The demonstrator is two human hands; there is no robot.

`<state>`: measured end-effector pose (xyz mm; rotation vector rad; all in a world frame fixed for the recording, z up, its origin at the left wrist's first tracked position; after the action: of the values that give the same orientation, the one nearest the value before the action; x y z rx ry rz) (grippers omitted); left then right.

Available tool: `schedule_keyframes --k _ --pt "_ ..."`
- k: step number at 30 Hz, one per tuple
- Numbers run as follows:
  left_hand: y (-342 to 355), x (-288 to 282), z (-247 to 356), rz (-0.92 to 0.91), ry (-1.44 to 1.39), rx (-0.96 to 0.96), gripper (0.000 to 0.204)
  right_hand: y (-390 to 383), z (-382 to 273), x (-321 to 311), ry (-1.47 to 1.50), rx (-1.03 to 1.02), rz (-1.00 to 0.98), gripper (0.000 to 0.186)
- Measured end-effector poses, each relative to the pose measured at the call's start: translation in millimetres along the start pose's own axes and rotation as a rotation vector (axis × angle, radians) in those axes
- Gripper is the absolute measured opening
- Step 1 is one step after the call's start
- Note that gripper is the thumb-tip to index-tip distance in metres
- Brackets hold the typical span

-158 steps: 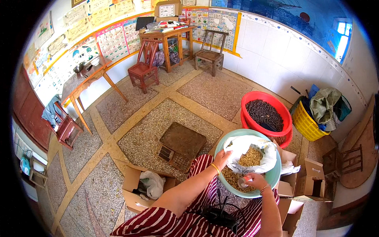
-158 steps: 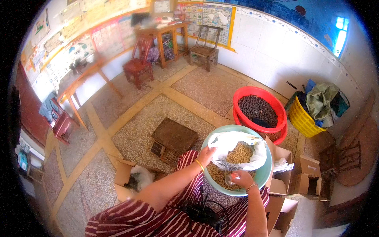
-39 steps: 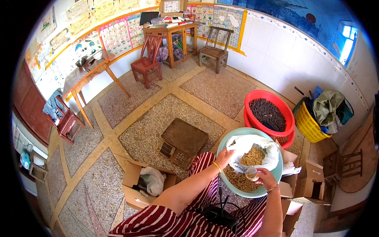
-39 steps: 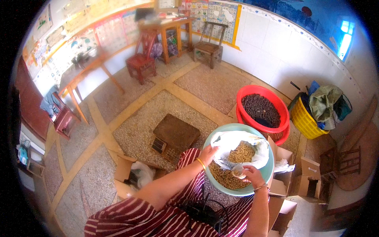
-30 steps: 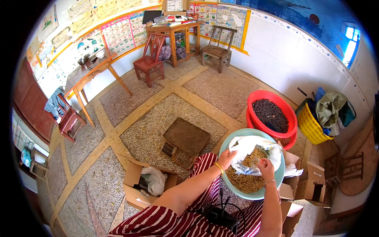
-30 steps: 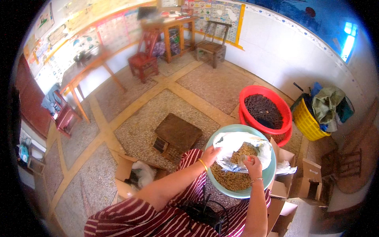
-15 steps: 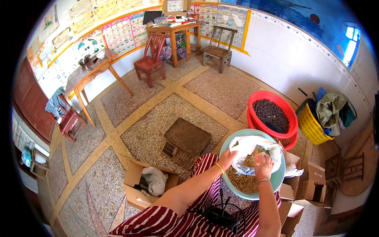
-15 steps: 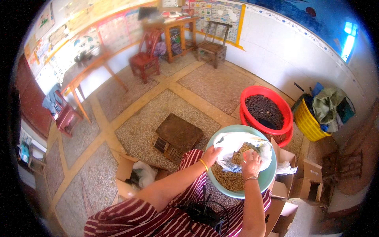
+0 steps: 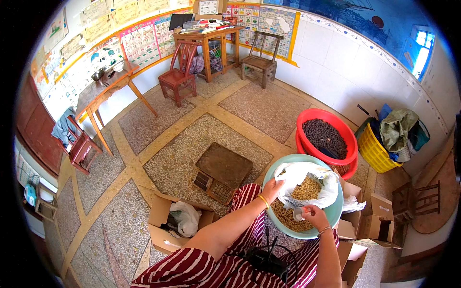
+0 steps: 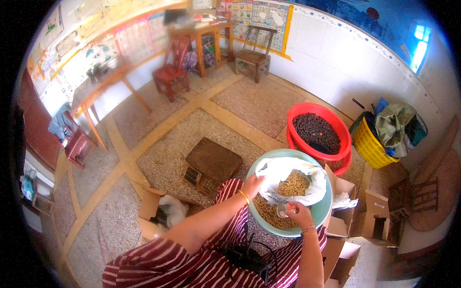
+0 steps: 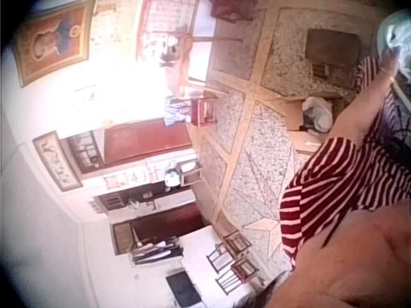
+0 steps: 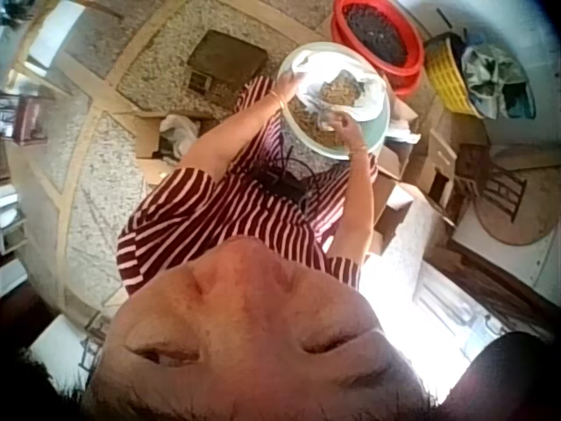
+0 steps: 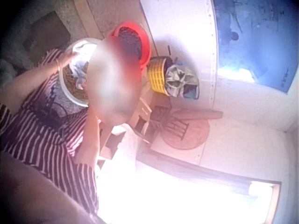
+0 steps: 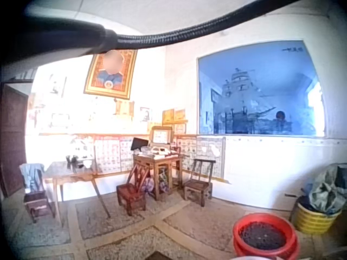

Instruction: The person sits on the floor and pours light-colored grains from a white sack into a light blue basin using a small plastic cup. The person repeatedly scoops grains from the sack and pours them into the basin, which already contains some grains.

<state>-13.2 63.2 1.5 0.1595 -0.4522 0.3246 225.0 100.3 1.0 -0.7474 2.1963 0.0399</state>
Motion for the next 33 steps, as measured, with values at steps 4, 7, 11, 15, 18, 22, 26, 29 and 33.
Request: schedule_keyframes --k 4,7,11,15,18,22,26,29,33 --pt "1.0 -0.2 -2.0 0.003 -0.009 -0.008 0.034 3.9 -2.3 11.5 -0.255 -0.081 -0.036 0.048" --pt "0.3 -1.5 -0.3 0.004 0.000 -0.013 0.035 15.6 4.5 26.4 -0.463 -0.092 -0.026 0.043" --pt "-2.5 1.7 7.0 -0.006 -0.010 -0.002 0.036 21.7 5.7 35.9 -0.721 0.025 0.033 0.035" --pt "0.8 -0.6 -2.9 -0.017 -0.010 -0.003 0.036 34.3 22.4 52.4 -0.870 0.050 0.009 0.032" --pt "2.3 -5.7 -11.0 -0.011 -0.014 -0.012 0.035 31.4 18.2 64.1 -0.817 0.002 -0.173 0.036" --pt "0.6 -2.2 -7.4 0.000 -0.027 -0.031 0.034 24.0 1.8 61.2 -0.697 -0.084 -0.174 0.042" --pt "2.1 -7.4 -13.2 0.008 -0.011 -0.021 0.032 21.7 -3.9 56.3 -0.560 -0.109 -0.203 0.047" --pt "1.2 -4.9 -8.5 0.010 0.011 -0.027 0.032 17.6 -2.1 48.1 -0.389 -0.026 -0.216 0.047" --pt "0.2 -2.0 -2.9 0.010 0.043 -0.004 0.033 18.0 16.3 39.3 -0.293 -0.023 -0.113 0.045"
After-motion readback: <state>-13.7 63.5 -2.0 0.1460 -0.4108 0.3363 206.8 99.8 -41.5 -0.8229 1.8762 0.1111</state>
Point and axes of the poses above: each hand's wrist, its own y-axis towards the middle knuckle, its own x-axis out of the palm, z = x × y, the point moved 5 cm from there along y, towards the middle knuckle, and after that the axes turned 15 degrees about -y, right-handed, at the moved point
